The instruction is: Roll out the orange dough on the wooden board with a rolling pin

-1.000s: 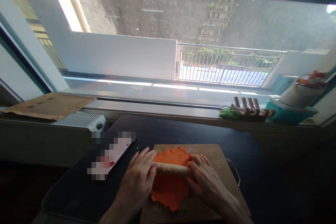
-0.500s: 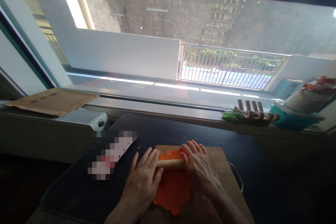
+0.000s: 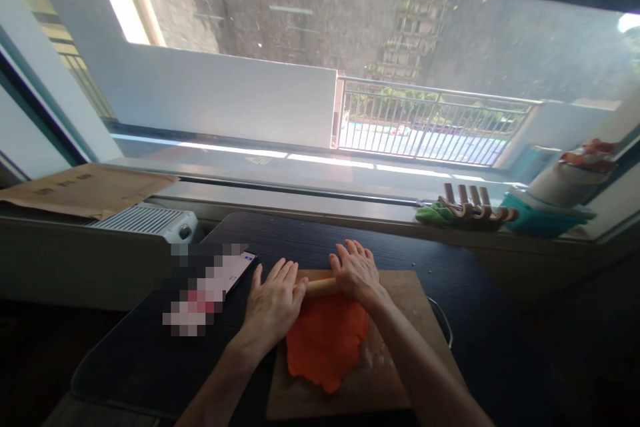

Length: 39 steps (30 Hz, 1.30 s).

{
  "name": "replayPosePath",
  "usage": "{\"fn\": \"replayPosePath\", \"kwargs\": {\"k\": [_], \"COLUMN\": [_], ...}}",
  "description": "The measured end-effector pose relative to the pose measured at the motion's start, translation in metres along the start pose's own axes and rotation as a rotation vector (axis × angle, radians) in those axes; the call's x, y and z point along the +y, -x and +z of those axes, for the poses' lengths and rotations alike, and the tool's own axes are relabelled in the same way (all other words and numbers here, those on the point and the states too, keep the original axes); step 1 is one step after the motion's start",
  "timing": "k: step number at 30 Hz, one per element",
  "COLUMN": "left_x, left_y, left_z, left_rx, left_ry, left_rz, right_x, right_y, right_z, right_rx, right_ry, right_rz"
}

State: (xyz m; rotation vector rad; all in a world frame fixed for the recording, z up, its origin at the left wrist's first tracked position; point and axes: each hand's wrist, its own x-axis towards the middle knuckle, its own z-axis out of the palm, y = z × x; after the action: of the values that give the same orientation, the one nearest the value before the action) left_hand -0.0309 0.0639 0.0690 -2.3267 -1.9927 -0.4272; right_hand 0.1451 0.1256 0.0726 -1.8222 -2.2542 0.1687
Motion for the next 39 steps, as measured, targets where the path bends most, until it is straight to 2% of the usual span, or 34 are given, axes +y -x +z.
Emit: {"fn": "replayPosePath", "kwargs": {"k": [4,6,8,13,15,19,22,24,29,31,35,39], "left_x": [-0.002,-0.003,-0.004,-0.009,-0.01,-0.011,-0.011,-0.012,-0.018,-0.019,-0.013,-0.009], "left_y": [0.039,0.045,0.036,-0.01,-0.012,0.017,0.03,0.021,-0.022,-0.025,0.004,0.03], "left_z": [0.005,0.008,0.008,0.004,0.004,0.012,0.016,0.015,0.007,0.006,0.01,0.016], "left_rx": [0.029,0.062,0.063,0.021,0.026,0.074,0.104,0.08,0.019,0.02,0.013,0.08], "left_ry": [0.009,0.007,0.001,-0.033,-0.032,-0.016,-0.007,-0.001,0.019,0.014,0.017,-0.001], "left_rz": [0.115,0.14,0.109,-0.003,0.002,0.091,0.134,0.093,-0.057,-0.065,-0.017,0.094], "right_x": [0.01,0.01,0.006,-0.009,-0.009,-0.001,0.003,0.0,-0.014,-0.016,-0.007,0.004], "right_y": [0.043,0.049,0.036,-0.021,-0.024,0.008,0.021,0.01,-0.042,-0.047,-0.012,0.021], "right_z": [0.006,0.006,0.004,-0.003,-0.004,0.002,0.006,0.006,0.002,0.001,0.005,0.009], "right_rx": [0.096,0.102,0.086,-0.002,-0.015,0.081,0.11,0.095,-0.015,-0.037,-0.01,0.043], "right_ry": [0.005,0.008,0.013,-0.013,-0.02,-0.03,-0.042,-0.046,-0.055,-0.05,-0.031,-0.002], "right_rz": [-0.093,-0.098,-0.068,0.03,0.019,-0.078,-0.082,-0.051,0.059,0.063,0.0,-0.055]}}
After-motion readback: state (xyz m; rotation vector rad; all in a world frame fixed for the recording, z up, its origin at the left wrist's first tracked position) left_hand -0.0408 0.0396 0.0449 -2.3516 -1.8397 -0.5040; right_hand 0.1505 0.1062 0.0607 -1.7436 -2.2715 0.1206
